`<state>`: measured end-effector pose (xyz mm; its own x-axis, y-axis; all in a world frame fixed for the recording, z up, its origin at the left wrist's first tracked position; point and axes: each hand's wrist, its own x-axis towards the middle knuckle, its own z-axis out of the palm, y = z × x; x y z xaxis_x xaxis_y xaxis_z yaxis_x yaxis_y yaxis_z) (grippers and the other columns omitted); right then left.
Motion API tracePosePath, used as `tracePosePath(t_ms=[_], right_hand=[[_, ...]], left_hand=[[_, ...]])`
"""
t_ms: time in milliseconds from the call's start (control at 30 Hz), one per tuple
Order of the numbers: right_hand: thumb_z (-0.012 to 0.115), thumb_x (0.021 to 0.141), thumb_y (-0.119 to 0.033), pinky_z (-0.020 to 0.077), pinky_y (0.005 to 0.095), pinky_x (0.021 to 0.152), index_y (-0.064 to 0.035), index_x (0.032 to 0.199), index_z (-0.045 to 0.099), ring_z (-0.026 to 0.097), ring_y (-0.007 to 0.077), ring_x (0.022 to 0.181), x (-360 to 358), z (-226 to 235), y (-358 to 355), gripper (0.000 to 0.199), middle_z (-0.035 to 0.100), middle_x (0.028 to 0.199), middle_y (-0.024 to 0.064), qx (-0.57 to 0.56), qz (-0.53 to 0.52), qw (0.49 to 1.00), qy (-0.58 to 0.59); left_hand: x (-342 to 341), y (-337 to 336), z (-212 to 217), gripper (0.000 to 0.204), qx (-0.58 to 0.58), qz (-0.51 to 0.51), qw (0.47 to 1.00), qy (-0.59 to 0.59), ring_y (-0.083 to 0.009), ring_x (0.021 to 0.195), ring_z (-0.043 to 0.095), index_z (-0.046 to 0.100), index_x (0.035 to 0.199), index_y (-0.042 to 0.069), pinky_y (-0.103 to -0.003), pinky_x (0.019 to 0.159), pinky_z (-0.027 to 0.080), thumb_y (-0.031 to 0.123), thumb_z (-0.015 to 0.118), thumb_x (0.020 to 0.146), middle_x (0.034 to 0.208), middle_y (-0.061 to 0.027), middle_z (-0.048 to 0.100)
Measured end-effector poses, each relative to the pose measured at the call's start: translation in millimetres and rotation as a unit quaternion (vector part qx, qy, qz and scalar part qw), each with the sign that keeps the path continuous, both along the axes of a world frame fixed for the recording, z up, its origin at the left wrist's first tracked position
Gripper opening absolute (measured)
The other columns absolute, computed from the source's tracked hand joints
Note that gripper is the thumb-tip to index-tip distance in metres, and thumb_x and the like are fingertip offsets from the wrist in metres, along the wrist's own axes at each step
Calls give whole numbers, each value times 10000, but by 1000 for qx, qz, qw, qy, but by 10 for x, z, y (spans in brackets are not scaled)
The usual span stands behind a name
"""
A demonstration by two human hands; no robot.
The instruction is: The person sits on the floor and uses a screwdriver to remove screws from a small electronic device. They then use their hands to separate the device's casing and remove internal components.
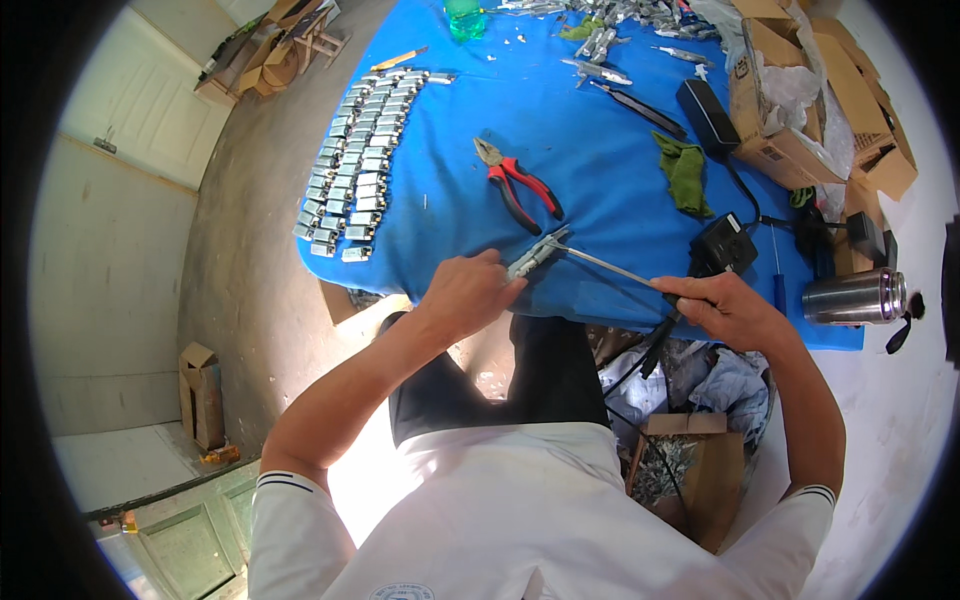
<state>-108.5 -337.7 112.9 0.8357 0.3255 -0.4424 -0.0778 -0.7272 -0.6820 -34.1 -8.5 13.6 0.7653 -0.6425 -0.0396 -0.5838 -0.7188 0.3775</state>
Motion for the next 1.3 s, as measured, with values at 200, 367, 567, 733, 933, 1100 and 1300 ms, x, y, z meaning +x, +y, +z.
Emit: tracePosePath(t_ms=[200, 367, 567, 733, 933, 1100, 1300], right_hand=[[558, 926, -102, 465, 290, 659, -98, 1281, 608, 526, 133, 658, -11, -40, -15, 359, 628, 779, 81, 32, -17, 999, -13], [563, 926, -105, 466, 303, 662, -104, 1275, 613, 542, 152, 663, 18, -106, -79, 352, 631, 781, 93, 34, -18, 999, -15], [567, 914, -107, 484, 342, 699, -107, 1254, 624, 613, 257, 693, 4, -132, -53, 345, 665, 836, 155, -15, 32, 991, -130], [563, 912, -109, 491, 364, 724, -95, 1244, 626, 626, 295, 713, 20, 87, 83, 337, 666, 831, 171, -59, 16, 995, -81], [572, 903, -91, 480, 342, 681, -87, 1248, 623, 602, 262, 654, -38, -64, 45, 350, 659, 816, 176, 1, 13, 996, -87], [564, 930, -115, 458, 295, 601, -84, 1281, 601, 560, 152, 608, -30, -241, -68, 355, 614, 719, 88, 51, 14, 997, -52], [526, 983, -189, 378, 216, 458, -81, 1330, 566, 469, 49, 514, -30, -319, -86, 365, 522, 663, -11, 180, -87, 971, 129]], left_hand=[[-9, -25, 39, 452, -6, 15, 1000, 14, -344, 671, 570, 602, 646, 4, -465, 609, 441, 342, 549, 941, 756, -143, 543], [30, 3, 27, 468, -7, 10, 1000, 19, -358, 676, 568, 594, 647, -2, -473, 613, 435, 351, 535, 948, 758, -148, 544], [62, 2, 58, 476, 4, 7, 999, 41, -370, 677, 561, 590, 645, -8, -477, 619, 434, 353, 531, 949, 761, -156, 543], [31, 3, 32, 470, -7, -4, 1000, 20, -360, 672, 563, 596, 642, -6, -477, 619, 439, 347, 537, 947, 769, -148, 545], [-46, -4, 78, 455, 17, 16, 1000, 18, -345, 651, 569, 618, 648, -11, -466, 615, 445, 331, 553, 941, 801, -137, 551], [-17, 19, 47, 470, 21, -1, 999, 25, -344, 648, 570, 615, 633, -15, -462, 615, 448, 336, 555, 941, 817, -140, 554], [-8, 30, 89, 492, 26, -1, 999, 44, -351, 650, 572, 613, 632, -21, -467, 622, 449, 348, 539, 949, 818, -148, 553]])
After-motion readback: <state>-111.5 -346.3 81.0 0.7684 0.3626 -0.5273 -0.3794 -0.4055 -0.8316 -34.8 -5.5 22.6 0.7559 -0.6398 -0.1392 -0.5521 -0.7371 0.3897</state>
